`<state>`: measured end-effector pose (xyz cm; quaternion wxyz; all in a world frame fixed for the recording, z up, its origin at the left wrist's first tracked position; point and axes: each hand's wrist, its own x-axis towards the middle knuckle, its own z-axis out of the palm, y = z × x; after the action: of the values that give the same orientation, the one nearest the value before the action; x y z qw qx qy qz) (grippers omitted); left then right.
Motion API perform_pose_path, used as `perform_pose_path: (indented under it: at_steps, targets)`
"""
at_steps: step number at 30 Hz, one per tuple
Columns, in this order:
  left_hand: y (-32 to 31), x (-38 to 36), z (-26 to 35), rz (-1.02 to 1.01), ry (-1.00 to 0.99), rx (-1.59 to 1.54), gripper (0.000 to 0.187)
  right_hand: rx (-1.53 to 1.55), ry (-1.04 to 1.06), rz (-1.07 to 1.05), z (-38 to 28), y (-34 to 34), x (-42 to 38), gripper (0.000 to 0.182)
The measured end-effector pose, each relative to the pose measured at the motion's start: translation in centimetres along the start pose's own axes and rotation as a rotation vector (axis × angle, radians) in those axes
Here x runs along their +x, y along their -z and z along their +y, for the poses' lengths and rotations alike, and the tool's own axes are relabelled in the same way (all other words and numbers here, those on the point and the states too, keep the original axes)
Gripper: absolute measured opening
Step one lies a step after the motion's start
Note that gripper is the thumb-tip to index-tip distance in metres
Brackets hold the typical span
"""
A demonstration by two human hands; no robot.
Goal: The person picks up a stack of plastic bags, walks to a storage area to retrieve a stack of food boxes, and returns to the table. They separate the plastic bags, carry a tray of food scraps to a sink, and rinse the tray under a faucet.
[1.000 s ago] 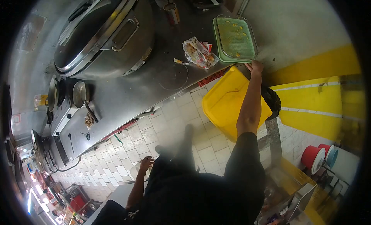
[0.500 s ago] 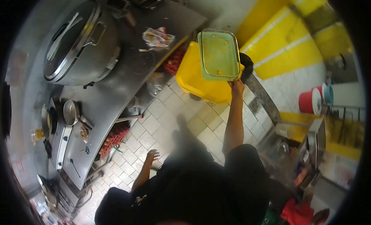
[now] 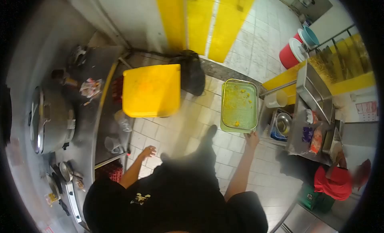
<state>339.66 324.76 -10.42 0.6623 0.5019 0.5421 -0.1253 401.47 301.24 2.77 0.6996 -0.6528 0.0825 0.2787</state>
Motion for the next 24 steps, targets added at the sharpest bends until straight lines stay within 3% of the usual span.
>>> perform_pose_path:
  at_steps: [1, 3, 5, 7, 9, 12, 15, 17, 18, 20, 24]
  targets:
    - [-1.4, 3.6, 0.3, -0.003, -0.1, 0.166, 0.045, 0.02, -0.018, 0.071, -1.1, 1.3, 1.4, 0.02]
    - [-3.8, 4.9, 8.0, -0.147, -0.148, 0.225, 0.043, 0.043, -0.054, 0.163, -2.4, 3.5, 3.5, 0.02]
    - [-7.2, 5.9, 16.3, -0.22, -0.067, -0.042, 0.045, 0.094, -0.015, 0.155, -4.7, 4.1, 7.6, 0.023]
    - [-11.4, 4.6, 27.1, -0.084, -0.142, 0.232, 0.044, 0.093, -0.065, 0.177, -7.3, 3.9, 11.0, 0.024]
    - [-14.7, 3.9, 35.3, -0.04, -0.112, 0.178, 0.04, 0.138, -0.066, 0.115, -8.9, 2.8, 15.1, 0.025]
    - [-18.2, 5.7, 46.3, -0.074, -0.415, -0.129, 0.034, 0.173, -0.055, 0.098, -11.9, -0.6, 21.4, 0.027]
    - [-20.3, 8.5, 57.2, -0.053, -0.595, -0.05, 0.034, 0.195, -0.054, 0.111, -13.6, -4.5, 27.4, 0.026]
    - [-21.6, 11.2, 64.8, -0.131, -0.815, -0.048, 0.04, 0.208, -0.073, 0.106, -13.6, -6.0, 33.0, 0.022]
    - [-22.4, 12.9, 69.1, -0.155, -0.828, -0.043, 0.04, 0.225, -0.093, 0.123, -15.2, -7.8, 34.1, 0.019]
    - [-23.7, 15.2, 77.0, -0.123, -0.996, -0.185, 0.05, 0.212, -0.075, 0.112, -17.3, -10.1, 36.1, 0.019]
    - [-23.7, 17.0, 93.6, -0.08, -0.974, -0.012, 0.061, 0.161, -0.056, 0.086, -21.3, -14.8, 43.8, 0.022]
